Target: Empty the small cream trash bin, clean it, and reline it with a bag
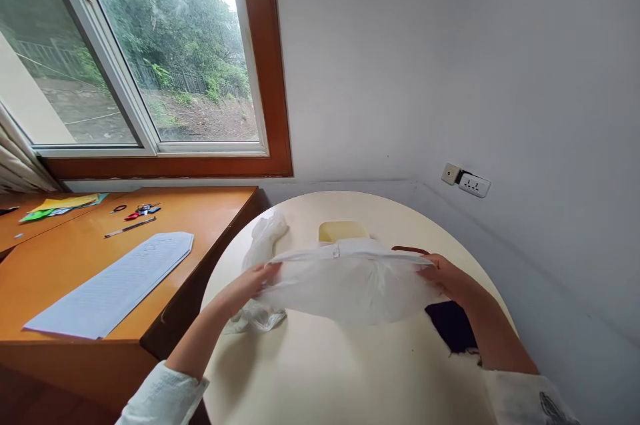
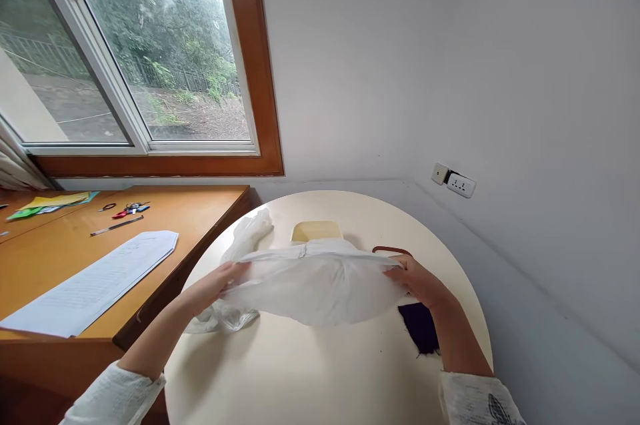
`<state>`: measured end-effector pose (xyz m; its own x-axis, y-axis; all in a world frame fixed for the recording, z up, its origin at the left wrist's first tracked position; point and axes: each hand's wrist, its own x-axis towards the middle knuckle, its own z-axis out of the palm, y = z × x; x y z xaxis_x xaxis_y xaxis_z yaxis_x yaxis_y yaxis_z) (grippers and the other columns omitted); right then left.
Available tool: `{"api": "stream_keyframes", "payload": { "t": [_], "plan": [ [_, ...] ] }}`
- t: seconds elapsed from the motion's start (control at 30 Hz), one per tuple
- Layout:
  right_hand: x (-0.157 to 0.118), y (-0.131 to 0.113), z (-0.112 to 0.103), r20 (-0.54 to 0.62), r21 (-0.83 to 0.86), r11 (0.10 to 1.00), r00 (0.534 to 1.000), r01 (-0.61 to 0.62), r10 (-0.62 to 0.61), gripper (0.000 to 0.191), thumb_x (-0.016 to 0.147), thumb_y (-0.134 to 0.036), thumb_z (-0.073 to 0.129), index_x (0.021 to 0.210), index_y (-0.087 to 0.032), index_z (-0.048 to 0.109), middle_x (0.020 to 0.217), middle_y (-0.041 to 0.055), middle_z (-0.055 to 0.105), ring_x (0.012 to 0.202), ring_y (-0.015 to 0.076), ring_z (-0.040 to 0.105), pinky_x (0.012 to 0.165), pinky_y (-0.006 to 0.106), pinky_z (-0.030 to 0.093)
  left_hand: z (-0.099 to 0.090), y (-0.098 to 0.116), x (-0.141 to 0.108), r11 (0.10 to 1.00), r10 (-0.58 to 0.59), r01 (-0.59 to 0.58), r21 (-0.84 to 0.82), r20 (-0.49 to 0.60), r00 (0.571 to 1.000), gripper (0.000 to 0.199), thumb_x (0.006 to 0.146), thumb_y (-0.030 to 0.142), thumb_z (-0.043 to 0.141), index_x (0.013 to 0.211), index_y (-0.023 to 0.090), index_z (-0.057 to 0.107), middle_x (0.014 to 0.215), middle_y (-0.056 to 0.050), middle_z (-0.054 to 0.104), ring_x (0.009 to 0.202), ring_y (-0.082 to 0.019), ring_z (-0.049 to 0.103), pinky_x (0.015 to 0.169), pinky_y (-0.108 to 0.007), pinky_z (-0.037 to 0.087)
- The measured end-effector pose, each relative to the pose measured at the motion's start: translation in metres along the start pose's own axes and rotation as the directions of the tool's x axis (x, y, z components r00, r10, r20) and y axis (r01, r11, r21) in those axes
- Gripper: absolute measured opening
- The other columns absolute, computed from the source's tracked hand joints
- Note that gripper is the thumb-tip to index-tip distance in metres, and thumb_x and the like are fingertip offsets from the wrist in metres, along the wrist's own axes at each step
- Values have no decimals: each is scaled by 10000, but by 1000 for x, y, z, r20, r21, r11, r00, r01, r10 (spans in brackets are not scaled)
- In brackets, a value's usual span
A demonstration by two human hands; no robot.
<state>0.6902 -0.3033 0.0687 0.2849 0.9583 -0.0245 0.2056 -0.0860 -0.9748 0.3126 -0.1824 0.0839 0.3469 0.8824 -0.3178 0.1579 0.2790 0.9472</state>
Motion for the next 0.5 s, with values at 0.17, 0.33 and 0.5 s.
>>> {"api": "stream_keyframes", "payload": {
  "t": [0.17, 0.33, 0.5],
  "plan": [
    [12, 14, 14, -67, -164, 985, 997, -58, 47, 287, 629, -400, 614, 854, -224, 636, 780, 42, 640, 758, 247, 598, 647, 375, 465, 6, -3, -2, 843, 127, -224, 489, 223, 967, 353, 692, 469, 621, 942, 221, 592, 794, -21, 574, 715, -174, 554, 587, -233, 414],
    [16, 14, 32, -143, -373, 924, 979, 82, -145, 544, 663, -359, 618, 1179, -274, 467, 1176, 78, 549, 1149, 272, 450, 940, 462, 336, 23, 7, -6, 788, 236, -361, 499, 297, 925, 778, 679, 425, 648, 1343, 319, 257, 1261, -95, 428, 1204, -248, 378, 917, -354, 382],
    [11, -11, 47, 114, -97, 980, 980, 171, -160, 590, 723, -290, 568, 1283, -308, 384, 1336, 63, 427, 1238, 220, 380, 943, 378, 366, 49, 19, -5, 726, 402, -485, 488, 272, 874, 410, 753, 382, 562, 1147, 280, 505, 1226, -66, 471, 1143, -239, 431, 890, -328, 394]
  ]
}}
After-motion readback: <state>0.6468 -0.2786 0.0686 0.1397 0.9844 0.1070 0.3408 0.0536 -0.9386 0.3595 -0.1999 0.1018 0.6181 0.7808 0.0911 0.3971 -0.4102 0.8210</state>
